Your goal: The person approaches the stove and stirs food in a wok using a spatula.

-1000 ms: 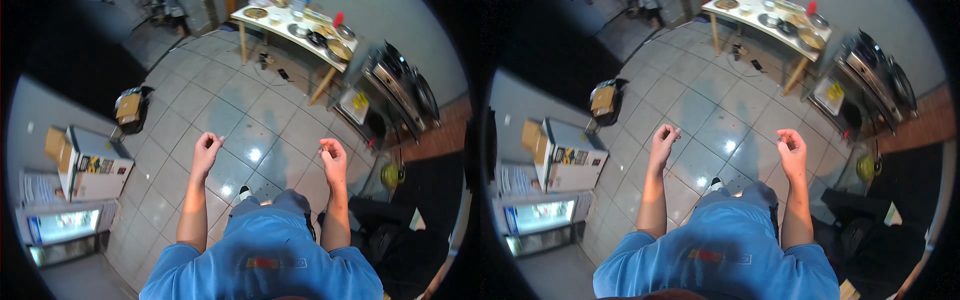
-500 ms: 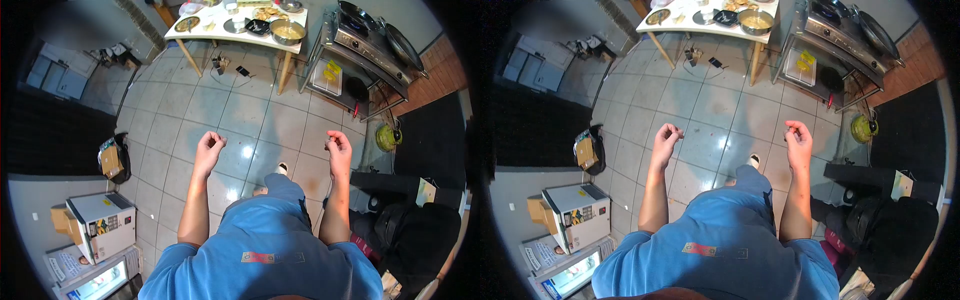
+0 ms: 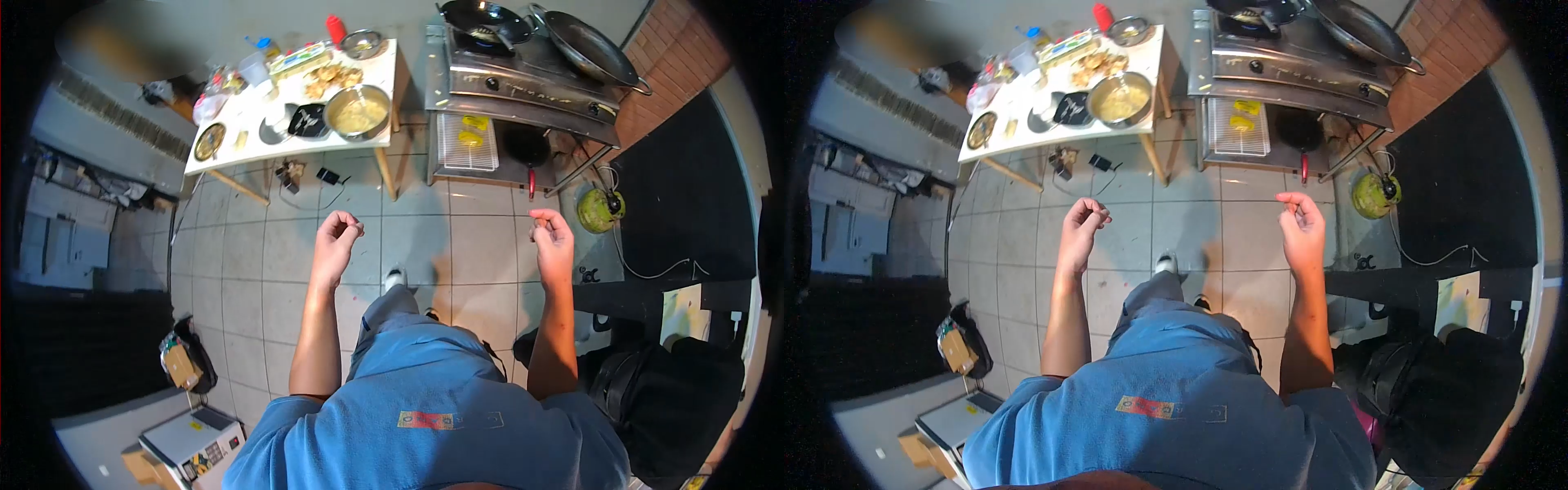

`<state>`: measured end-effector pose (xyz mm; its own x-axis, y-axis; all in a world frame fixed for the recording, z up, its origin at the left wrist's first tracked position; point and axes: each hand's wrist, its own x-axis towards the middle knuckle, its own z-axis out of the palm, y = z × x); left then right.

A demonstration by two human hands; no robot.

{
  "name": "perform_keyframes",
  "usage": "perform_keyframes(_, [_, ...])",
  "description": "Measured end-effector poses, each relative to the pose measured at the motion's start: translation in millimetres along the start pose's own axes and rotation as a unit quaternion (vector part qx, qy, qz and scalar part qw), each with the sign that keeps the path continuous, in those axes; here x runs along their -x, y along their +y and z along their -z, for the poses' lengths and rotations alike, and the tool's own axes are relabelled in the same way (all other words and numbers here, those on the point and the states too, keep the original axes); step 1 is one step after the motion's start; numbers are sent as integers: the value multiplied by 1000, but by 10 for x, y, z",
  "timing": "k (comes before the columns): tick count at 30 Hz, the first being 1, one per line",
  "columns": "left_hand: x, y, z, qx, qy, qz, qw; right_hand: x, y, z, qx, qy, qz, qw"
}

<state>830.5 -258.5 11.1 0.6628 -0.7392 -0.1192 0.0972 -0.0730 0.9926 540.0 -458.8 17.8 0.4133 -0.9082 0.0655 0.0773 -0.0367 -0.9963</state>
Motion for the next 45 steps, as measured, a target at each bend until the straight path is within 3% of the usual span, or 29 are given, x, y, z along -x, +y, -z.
perform_keyframes(10, [-2304,16,-798,-24,-106,15,994,-1310,175,90,114,129,-19,985])
perform_keyframes(12, [-2786,-9,-973,-24,-136,24,990,-1607,53,-13,60,148,-26,987])
perform_keyframes(18, [-3915,-679,-1308,-138,-194,27,971,-2298,23,-127,81,183,-78,977])
perform_keyframes(20, [-4133,-951,-1410,-235,-184,-44,953,-2540,28,-121,85,176,-80,978])
perform_keyframes(22, [-4275,-1104,-1527,-265,-173,-54,947,-2800,126,-18,84,159,-76,981])
perform_keyframes(24, [-4375,-1237,-1638,-418,-149,-64,894,-3040,187,70,82,142,-74,984])
perform_keyframes(30, [-4508,-1491,-1855,-512,-114,-104,845,-3793,165,333,117,83,-69,987])
perform_keyframes(39, [-4443,-1544,-2017,-561,-64,-72,822,-4639,-68,435,42,-99,-72,992])
perform_keyframes(40, [-4421,-1545,-2013,-563,-58,-64,822,-4692,-71,452,41,-117,-78,989])
perform_keyframes(42, [-4397,-1519,-1964,-452,-12,-46,891,-4796,-50,499,40,-134,-87,986])
perform_keyframes(44, [-4377,-1477,-1908,-425,11,-50,904,-4898,-12,494,39,-148,-93,984])
perform_keyframes(45, [-4345,-1334,-1906,-248,19,59,967,-4930,28,482,36,-146,-87,985])
